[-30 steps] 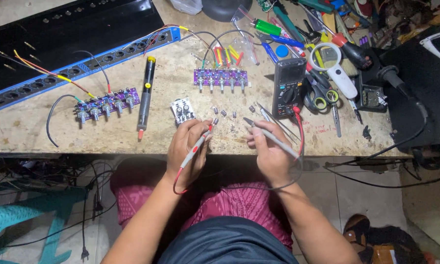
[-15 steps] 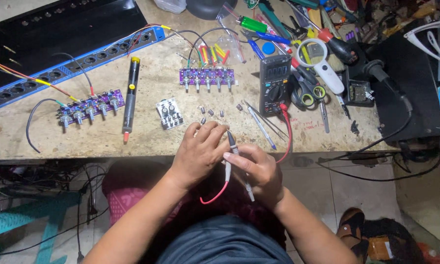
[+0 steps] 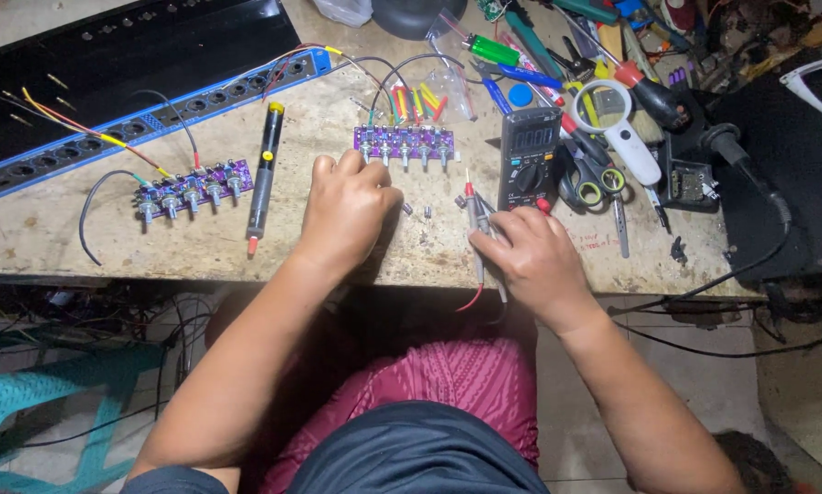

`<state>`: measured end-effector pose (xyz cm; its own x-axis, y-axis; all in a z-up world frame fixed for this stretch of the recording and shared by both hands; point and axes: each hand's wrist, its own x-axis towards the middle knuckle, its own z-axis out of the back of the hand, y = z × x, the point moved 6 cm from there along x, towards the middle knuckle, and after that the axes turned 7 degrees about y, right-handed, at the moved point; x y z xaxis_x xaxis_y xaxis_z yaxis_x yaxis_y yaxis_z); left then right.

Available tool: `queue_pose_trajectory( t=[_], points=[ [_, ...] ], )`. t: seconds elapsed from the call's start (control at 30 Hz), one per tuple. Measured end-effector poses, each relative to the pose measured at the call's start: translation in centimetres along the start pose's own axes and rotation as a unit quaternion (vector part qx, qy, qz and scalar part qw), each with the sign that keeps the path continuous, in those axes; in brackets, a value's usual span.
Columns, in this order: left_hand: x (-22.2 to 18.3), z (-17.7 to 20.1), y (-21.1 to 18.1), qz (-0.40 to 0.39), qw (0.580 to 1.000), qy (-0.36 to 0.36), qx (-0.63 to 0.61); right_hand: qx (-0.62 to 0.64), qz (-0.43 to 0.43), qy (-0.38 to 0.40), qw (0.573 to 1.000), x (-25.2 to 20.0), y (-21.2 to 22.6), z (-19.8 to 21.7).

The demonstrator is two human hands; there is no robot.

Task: Testing and marking electronic components on a workbench using a multimeter and a pen

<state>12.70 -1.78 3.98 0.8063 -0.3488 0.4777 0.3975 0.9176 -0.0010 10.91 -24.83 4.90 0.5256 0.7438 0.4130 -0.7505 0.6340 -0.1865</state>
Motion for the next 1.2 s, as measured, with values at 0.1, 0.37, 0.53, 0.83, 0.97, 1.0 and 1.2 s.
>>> queue_pose_trajectory(
  t=[0.1,0.37,0.53,0.83,0.97,1.0,1.2],
  points=[
    [0.1,-1.3,0.4,-0.003,1.000,0.013,-0.003,-0.014,-0.044,0.013,0.999,-0.8,0.0,-0.2],
    [-0.3,0.3,1.1,0.025,0.999,0.023,-0.039,0.085,-0.209,0.012,0.974,-3.6,-0.6,2.0],
    [-2.6,4.1,-0.3,0.096,0.973,0.020,-0.207,0.132,-0.257,0.020,0.957,-5.0,-0.7,1.9],
    [-10.7,2.9,-4.2,0.389,0.759,0.043,-0.520,0.109,-0.305,0.089,0.942,-5.3,-0.1,0.4],
    [-14.3,-0.9,-5.5,0.516,0.584,0.039,-0.626,0.079,-0.304,0.092,0.945,-4.6,-0.2,-0.1],
    [-15.3,-2.0,-5.7,0.539,0.542,0.033,-0.644,0.076,-0.305,0.098,0.944,-4.5,-0.1,-0.4],
    [-16.0,-4.2,-6.1,0.558,0.509,-0.023,-0.655,0.204,-0.312,0.116,0.921,-3.4,-0.6,2.5]
  ],
)
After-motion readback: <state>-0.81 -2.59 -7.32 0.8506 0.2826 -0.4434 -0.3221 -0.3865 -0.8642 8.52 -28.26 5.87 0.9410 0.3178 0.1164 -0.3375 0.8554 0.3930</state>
